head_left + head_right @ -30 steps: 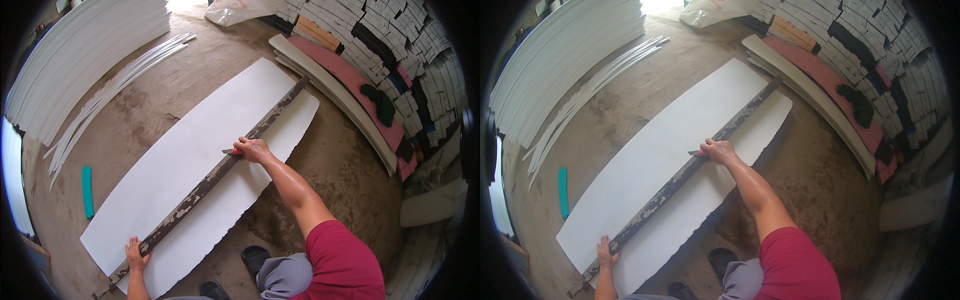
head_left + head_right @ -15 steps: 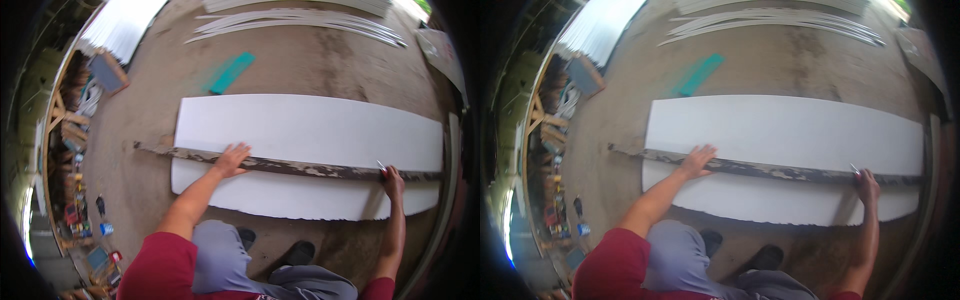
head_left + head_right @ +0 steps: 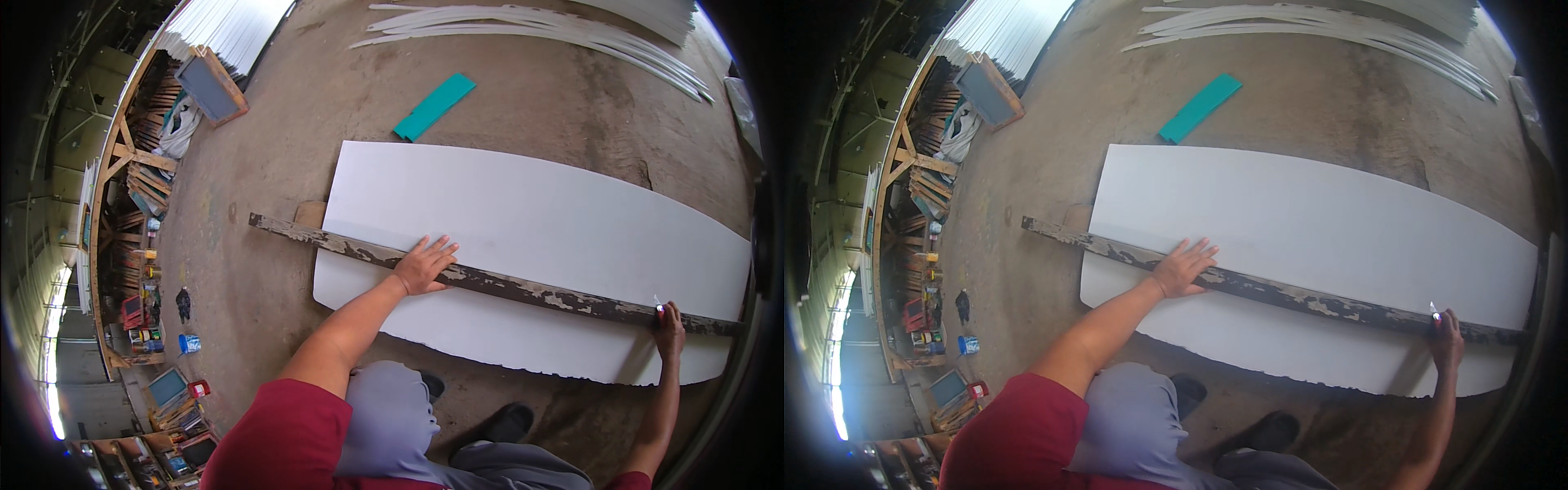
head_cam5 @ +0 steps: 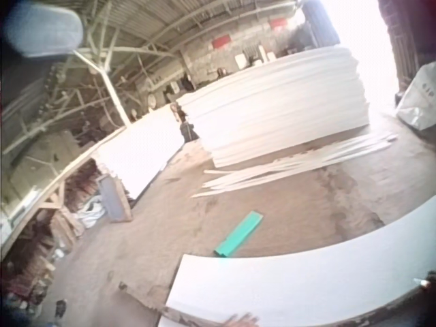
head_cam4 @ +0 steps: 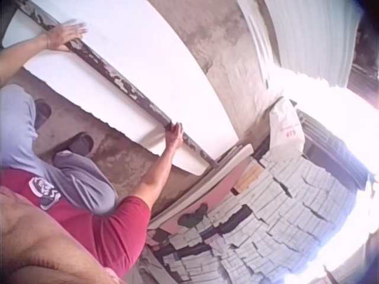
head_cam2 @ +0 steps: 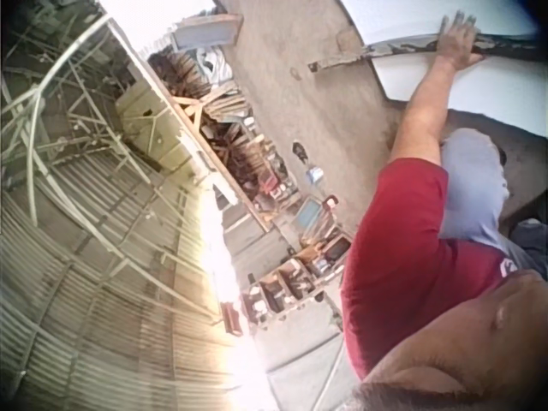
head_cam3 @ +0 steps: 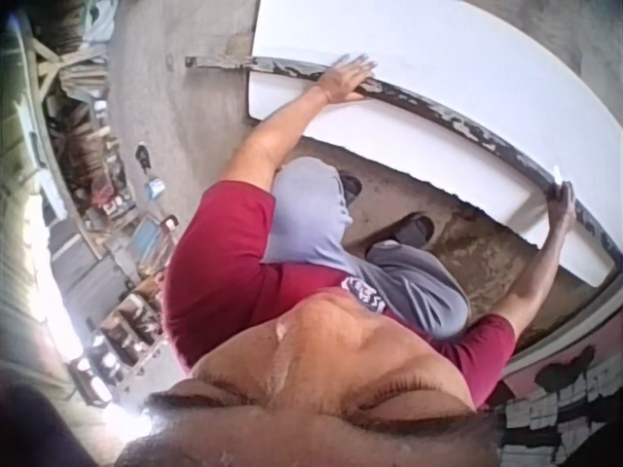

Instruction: The person uses a utility knife and a straightedge to cut a large white board into smaller pieces. They then stack the cut pieces and move other materials around the workshop.

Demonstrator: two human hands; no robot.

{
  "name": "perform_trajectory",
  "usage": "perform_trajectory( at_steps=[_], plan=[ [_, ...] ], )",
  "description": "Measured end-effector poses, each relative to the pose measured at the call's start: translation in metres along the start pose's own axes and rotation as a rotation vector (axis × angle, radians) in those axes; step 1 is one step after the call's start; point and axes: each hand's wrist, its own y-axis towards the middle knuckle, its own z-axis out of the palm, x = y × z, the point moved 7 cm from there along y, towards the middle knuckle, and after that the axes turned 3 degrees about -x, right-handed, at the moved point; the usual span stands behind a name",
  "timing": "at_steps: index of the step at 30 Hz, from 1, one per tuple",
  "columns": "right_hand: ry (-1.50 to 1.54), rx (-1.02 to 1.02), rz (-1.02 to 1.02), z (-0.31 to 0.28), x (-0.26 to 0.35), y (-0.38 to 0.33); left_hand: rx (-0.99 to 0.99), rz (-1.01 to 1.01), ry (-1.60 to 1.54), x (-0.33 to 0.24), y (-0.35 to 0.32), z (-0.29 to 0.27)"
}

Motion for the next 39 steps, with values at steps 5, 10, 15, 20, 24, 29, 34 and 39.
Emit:
perform_trajectory(
  at_steps=[5, 10, 15, 20, 24, 29, 34, 39],
  plan=[
    [-0.010, 0.006, 0.012, 0.002, -0.001, -0.001, 0.008, -0.008, -0.016, -0.005, -0.005, 0.000],
    [0.034, -0.015, -0.011, 0.003, 0.002, -0.003, -0.003, -0.038, 0.012, -0.009, -0.008, 0.002],
    [0.025, -0.015, -0.003, 0.012, -0.010, -0.005, 0.048, -0.025, 0.052, -0.008, -0.003, 0.005],
    [0.002, -0.033, -0.029, 0.011, -0.014, -0.004, 0.106, -0.037, 0.054, -0.004, 0.002, -0.002],
    [0.001, -0.037, -0.007, 0.011, -0.021, -0.006, 0.100, -0.034, 0.049, -0.004, 0.008, -0.004],
    [-0.007, -0.032, 0.006, 0.014, -0.027, -0.007, 0.058, -0.022, 0.032, -0.007, 0.009, -0.001],
    [0.003, -0.027, -0.005, 0.020, -0.031, -0.007, 0.012, -0.014, -0.003, -0.004, 0.006, 0.003],
    [0.009, -0.054, -0.004, 0.022, -0.036, -0.009, -0.029, 0.007, -0.023, -0.005, 0.008, -0.004]
  ],
)
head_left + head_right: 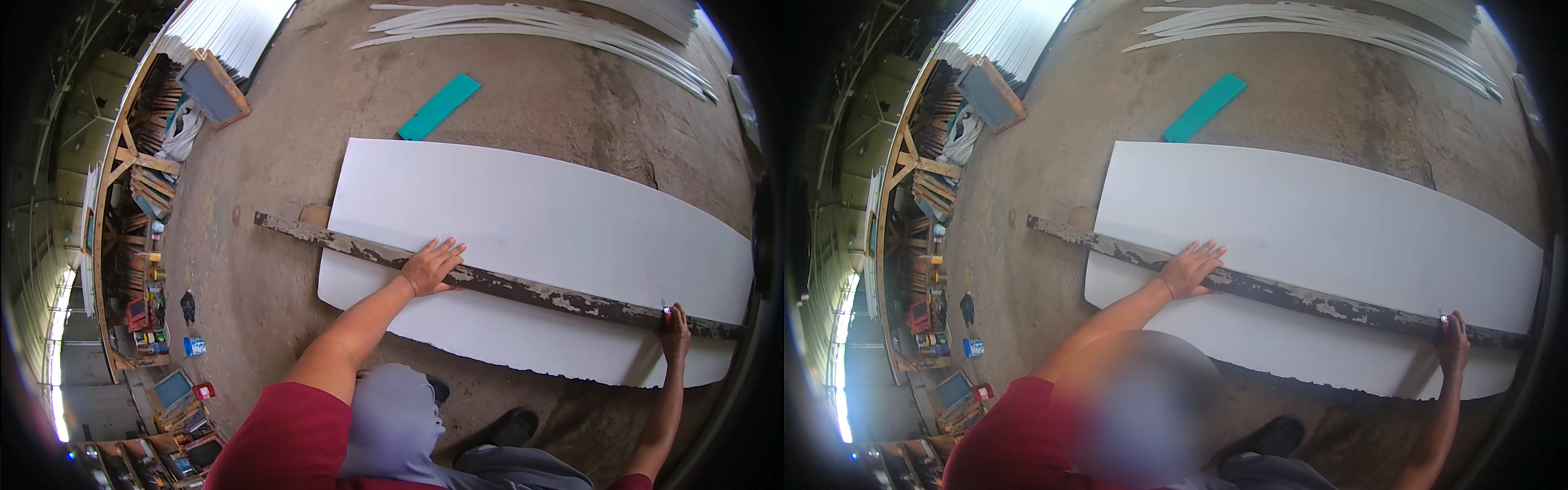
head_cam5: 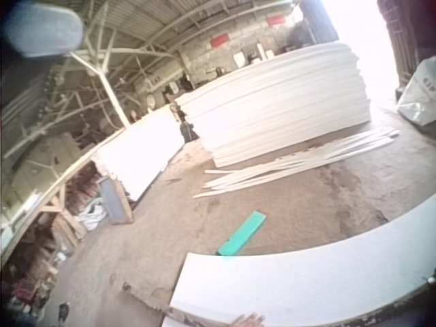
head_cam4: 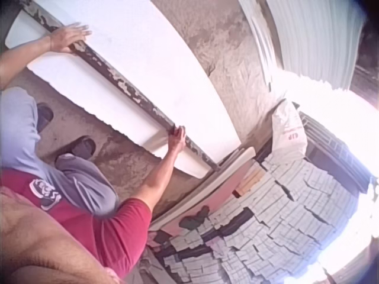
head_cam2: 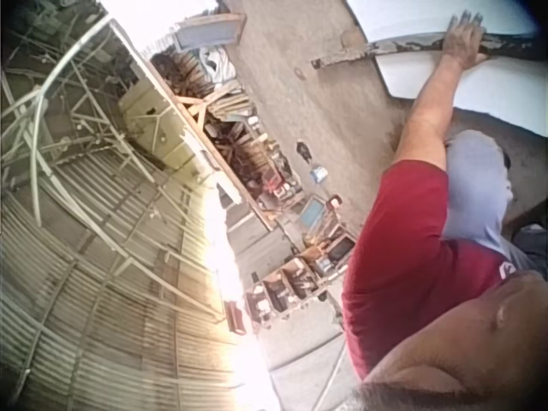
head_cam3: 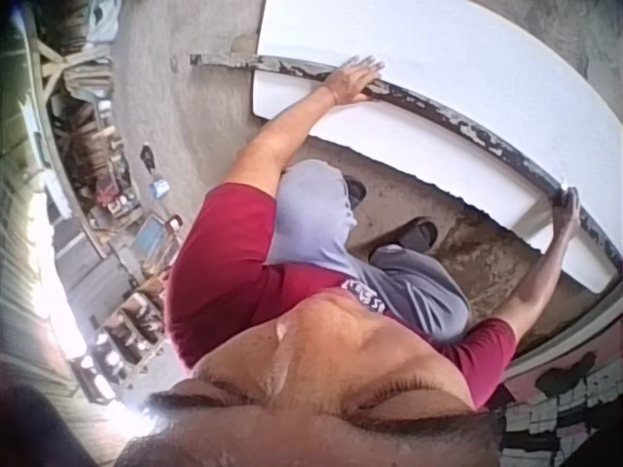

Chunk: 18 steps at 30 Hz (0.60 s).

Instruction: The person uses a utility knife and a straightedge to cut a large white board into smaller pieces. They then stack the cut pieces and move other materials around the workshop.

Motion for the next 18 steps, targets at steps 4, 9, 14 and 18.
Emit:
perform_trajectory(
  at_steps=[4, 9, 14, 18],
  plan=[
    [-0.010, 0.033, 0.016, -0.010, 0.021, 0.004, -0.040, -0.003, -0.036, 0.003, -0.004, -0.005],
    [-0.025, -0.007, -0.018, -0.008, 0.013, 0.002, -0.040, 0.010, -0.029, 0.003, -0.001, -0.008],
    [-0.051, 0.023, 0.016, -0.005, 0.006, 0.002, -0.049, 0.016, -0.023, 0.002, -0.001, -0.008],
    [-0.019, 0.041, 0.030, -0.005, 0.007, 0.002, -0.049, 0.010, -0.018, 0.001, -0.003, -0.005]
  ],
)
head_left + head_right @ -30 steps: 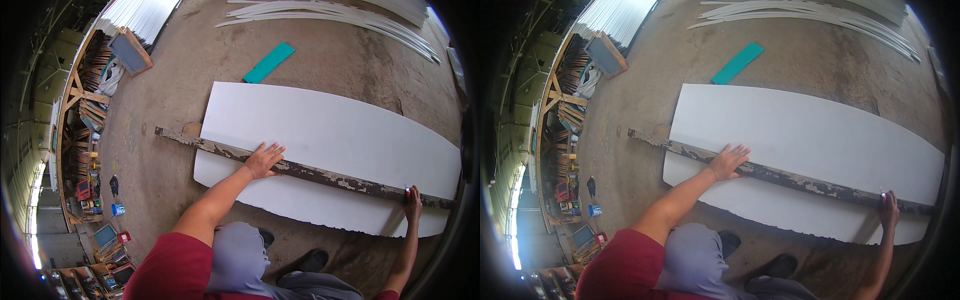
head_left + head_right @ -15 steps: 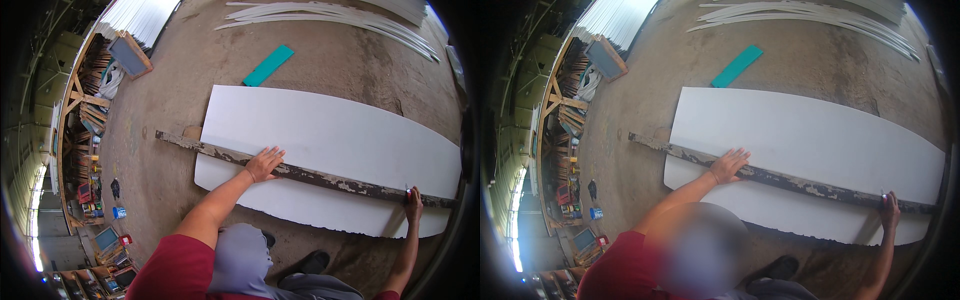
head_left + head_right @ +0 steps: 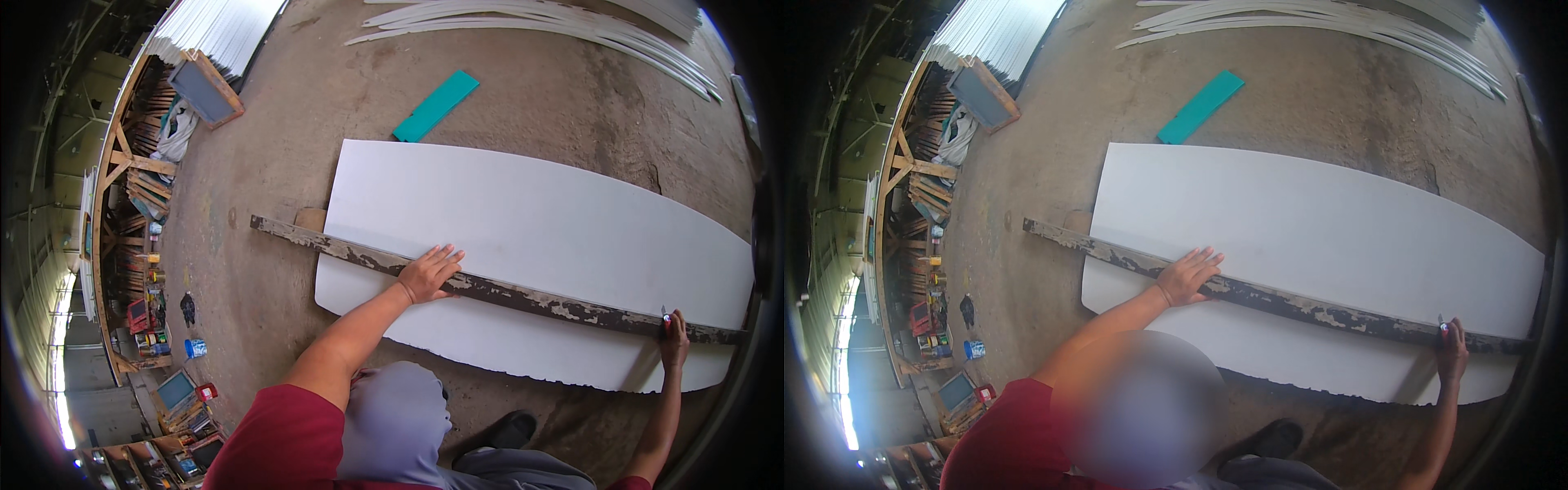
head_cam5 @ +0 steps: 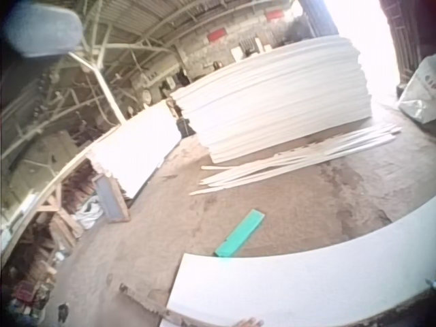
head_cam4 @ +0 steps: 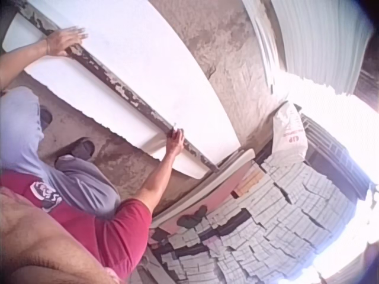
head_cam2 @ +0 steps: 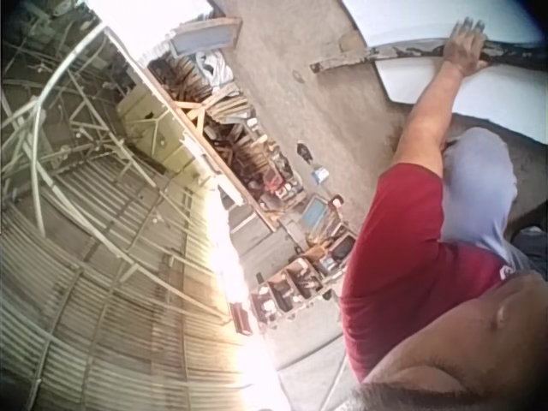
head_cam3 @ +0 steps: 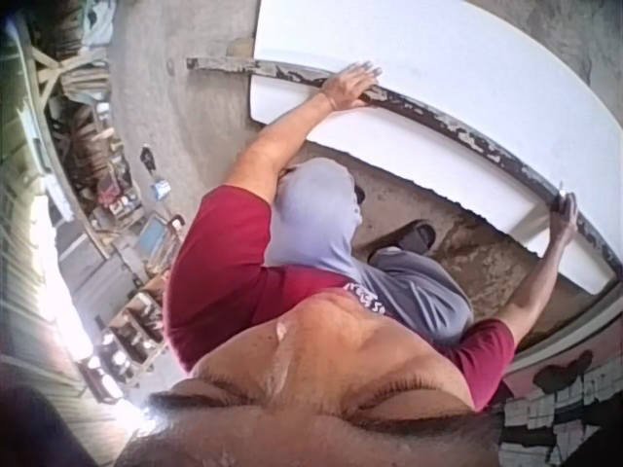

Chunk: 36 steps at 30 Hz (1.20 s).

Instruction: The person uses a utility knife and a straightedge to cut a large white board into smaller pieces. They then stack the cut pieces and move other materials around the workshop.

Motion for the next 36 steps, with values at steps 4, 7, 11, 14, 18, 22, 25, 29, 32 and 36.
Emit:
perform_trajectory(
  at_steps=[4, 7, 11, 14, 18, 22, 25, 29, 32, 36],
  plan=[
    [0.015, -0.047, -0.002, -0.002, 0.011, 0.000, -0.011, -0.001, -0.003, 0.004, -0.004, -0.005],
    [-0.002, -0.034, 0.008, -0.008, 0.023, -0.001, 0.021, 0.008, 0.027, 0.007, -0.005, -0.002],
    [-0.007, -0.071, 0.020, -0.010, 0.013, -0.013, -0.013, -0.136, -0.161, 0.016, 0.017, -0.016],
    [0.078, -0.040, -0.018, -0.019, 0.040, 0.000, -0.243, -0.353, -0.225, 0.037, 0.015, -0.009],
    [0.017, 0.106, 0.135, -0.022, 0.037, 0.014, 0.015, -0.537, 0.151, 0.046, 0.006, 0.013],
    [0.000, 0.210, 0.254, -0.022, 0.018, 0.004, 0.252, -0.643, 0.210, 0.031, 0.021, 0.007],
    [0.012, 0.216, 0.265, -0.020, 0.019, -0.003, 0.282, -0.646, 0.219, 0.030, 0.021, 0.005],
    [-0.008, 0.255, 0.289, -0.010, 0.012, -0.004, 0.294, -0.646, 0.205, 0.029, 0.024, 0.002],
    [0.016, 0.254, 0.262, -0.008, 0.013, -0.001, 0.292, -0.646, 0.210, 0.032, 0.022, 0.002],
    [0.044, 0.195, 0.236, -0.019, 0.023, 0.001, 0.292, -0.652, 0.221, 0.034, 0.021, 0.003]
  ],
)
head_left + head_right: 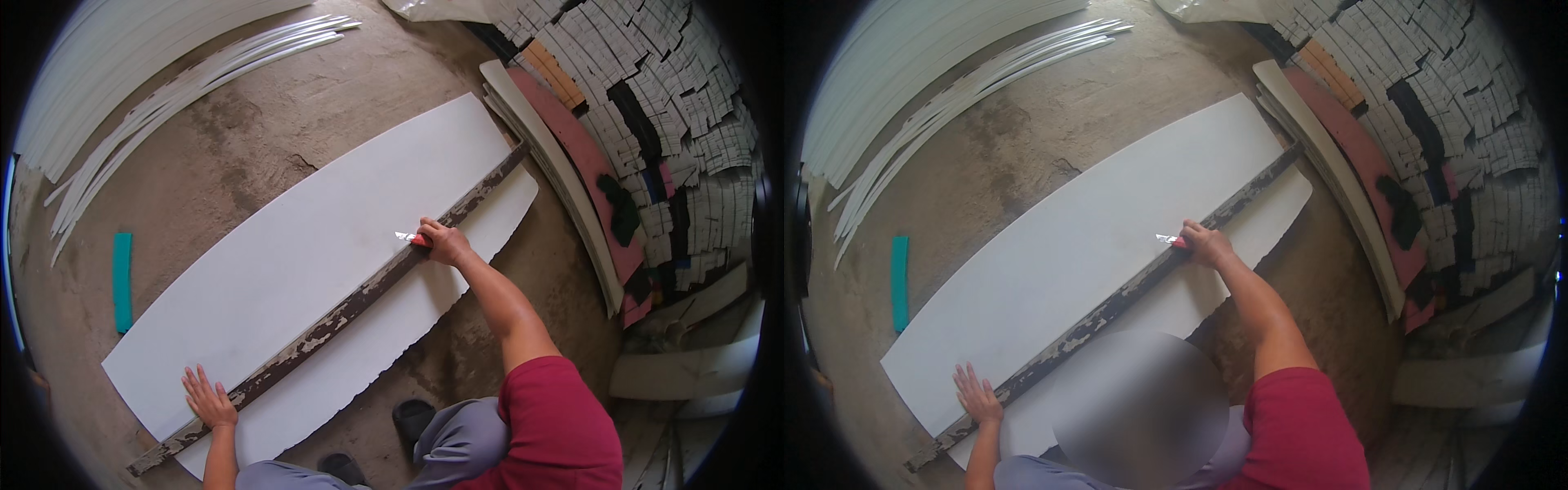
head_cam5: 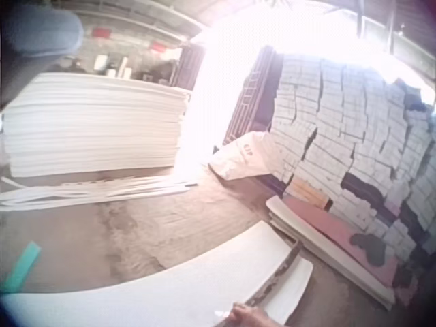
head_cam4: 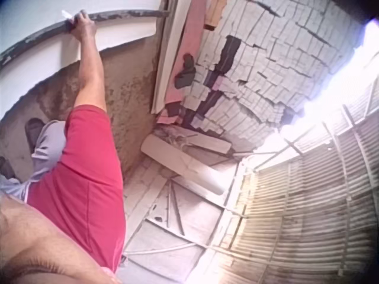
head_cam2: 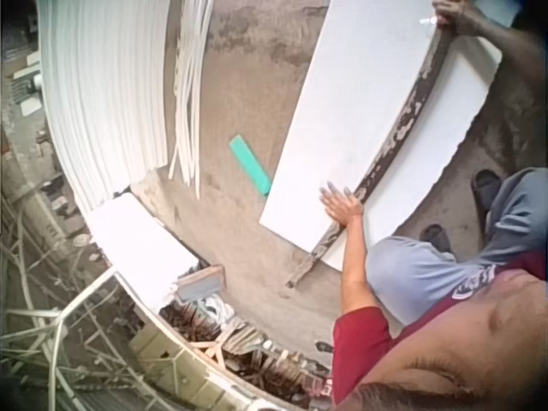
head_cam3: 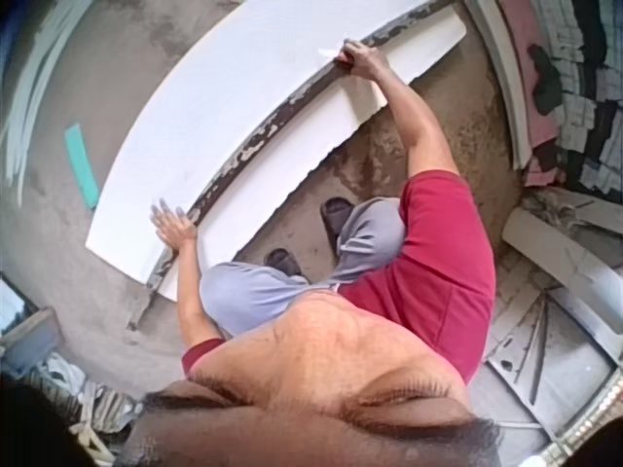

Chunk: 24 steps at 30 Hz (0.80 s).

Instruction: The person uses a utility knife and a straightedge to cut a large white board into smaller pieces. They then stack the cut pieces and move other materials around the workshop.

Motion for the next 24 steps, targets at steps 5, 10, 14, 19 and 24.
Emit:
perform_trajectory(
  at_steps=[5, 10, 14, 19, 24],
  plan=[
    [-0.044, 0.062, 0.050, 0.002, -0.007, 0.003, 0.000, 0.003, -0.026, -0.006, 0.000, -0.005],
    [-0.046, 0.039, 0.011, 0.008, -0.014, 0.006, -0.022, 0.015, -0.039, -0.003, -0.001, -0.003],
    [-0.013, 0.054, -0.008, 0.001, -0.006, 0.007, -0.050, 0.026, -0.023, 0.000, -0.001, -0.001],
    [-0.027, 0.049, 0.005, 0.001, -0.013, 0.007, -0.127, 0.054, -0.205, 0.016, 0.006, 0.016],
    [0.043, 0.121, 0.037, -0.014, 0.007, 0.004, -0.146, -0.059, -0.108, 0.005, 0.004, 0.007]
  ],
)
